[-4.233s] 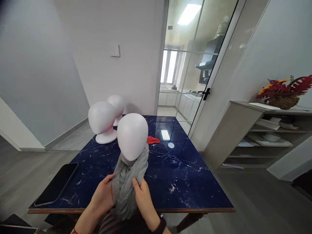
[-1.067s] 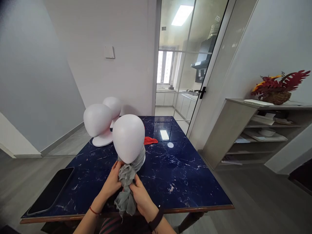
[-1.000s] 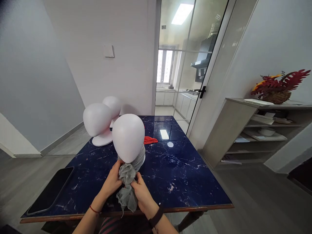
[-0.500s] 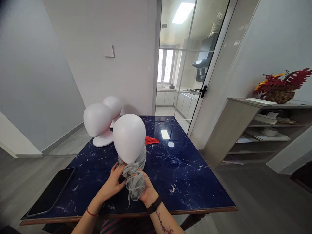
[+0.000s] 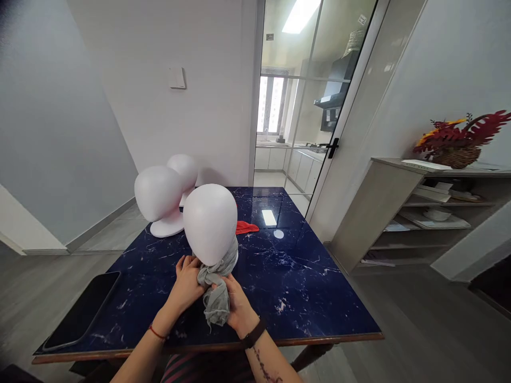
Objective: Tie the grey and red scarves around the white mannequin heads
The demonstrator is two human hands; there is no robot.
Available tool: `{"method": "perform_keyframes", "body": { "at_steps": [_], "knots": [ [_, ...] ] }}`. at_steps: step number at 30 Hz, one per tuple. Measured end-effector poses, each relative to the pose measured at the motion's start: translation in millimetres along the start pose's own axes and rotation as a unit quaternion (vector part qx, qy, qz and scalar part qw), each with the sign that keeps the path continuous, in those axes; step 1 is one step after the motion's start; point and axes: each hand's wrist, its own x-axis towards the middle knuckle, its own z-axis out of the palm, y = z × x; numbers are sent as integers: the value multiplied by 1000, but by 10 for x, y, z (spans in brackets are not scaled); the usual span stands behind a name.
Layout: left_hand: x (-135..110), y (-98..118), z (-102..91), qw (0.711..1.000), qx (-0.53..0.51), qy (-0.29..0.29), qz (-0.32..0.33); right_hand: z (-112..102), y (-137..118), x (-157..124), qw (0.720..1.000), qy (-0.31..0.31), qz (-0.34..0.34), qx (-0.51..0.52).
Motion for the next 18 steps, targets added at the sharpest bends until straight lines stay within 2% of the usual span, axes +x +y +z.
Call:
{"method": "perform_keyframes", "body": {
  "at_steps": [3,5,7,9,12,14,16,18],
  "knots": [
    [-58,25,17,992,-87,76,-50,-33,-16,27,994,27,63,88],
    [-116,69,62,960,-183,171,-127,-42,-14,40,989,19,91,111],
    [-172,132,130,893,-282,268,-224,-39,-6,45,989,5,100,112],
    [-211,198,207,801,-393,324,-316,-27,5,45,991,-6,92,95],
    [-231,260,302,655,-565,315,-391,2,24,38,995,-25,75,57],
    [-226,268,332,588,-633,285,-415,23,41,32,996,-43,74,39],
    [-217,257,332,560,-665,259,-422,40,61,26,996,-50,72,25],
    [-215,239,311,555,-679,242,-416,49,81,21,996,-52,70,4]
  ]
}}
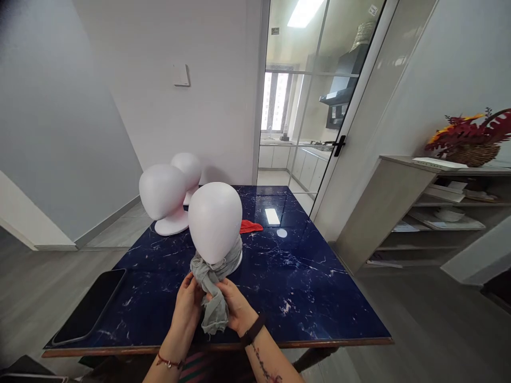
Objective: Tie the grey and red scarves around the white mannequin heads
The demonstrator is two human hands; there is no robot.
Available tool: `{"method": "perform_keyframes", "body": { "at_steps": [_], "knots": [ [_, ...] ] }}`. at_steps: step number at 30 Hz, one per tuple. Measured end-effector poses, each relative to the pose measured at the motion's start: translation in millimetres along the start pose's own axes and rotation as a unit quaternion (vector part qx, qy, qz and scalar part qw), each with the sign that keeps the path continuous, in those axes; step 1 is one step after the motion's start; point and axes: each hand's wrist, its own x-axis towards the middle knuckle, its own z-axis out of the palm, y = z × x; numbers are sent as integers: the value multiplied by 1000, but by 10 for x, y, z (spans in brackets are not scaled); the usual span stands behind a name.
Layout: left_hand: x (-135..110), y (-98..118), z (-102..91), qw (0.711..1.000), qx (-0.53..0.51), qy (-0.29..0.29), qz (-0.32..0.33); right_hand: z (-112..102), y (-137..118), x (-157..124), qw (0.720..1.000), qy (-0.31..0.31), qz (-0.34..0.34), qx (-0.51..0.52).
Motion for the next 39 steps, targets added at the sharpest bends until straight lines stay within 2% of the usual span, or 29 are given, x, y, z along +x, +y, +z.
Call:
{"method": "perform_keyframes", "body": {
  "at_steps": [6,13,18,21,25,30,35,39],
  "knots": [
    [-4,65,-64,997,-15,-74,-30,-10,17,8,998,-6,2,-57],
    [18,133,-100,994,-62,-81,-47,-5,3,7,998,19,5,-55],
    [1,169,-108,997,-40,-53,-35,-1,-3,-4,999,28,-2,-45],
    [-17,184,-158,996,-9,-46,-79,4,0,-3,998,38,-14,-45],
    [-42,230,-231,984,38,-79,-156,4,-3,-8,998,36,-26,-49],
    [-40,367,-252,989,-2,-71,-130,0,-18,-14,998,22,-33,-53],
    [-32,454,-256,991,-13,-36,-132,5,-23,-10,997,51,-48,-15],
    [-45,454,-287,988,31,-92,-117,-38,-19,11,995,65,-72,30]
  ]
}}
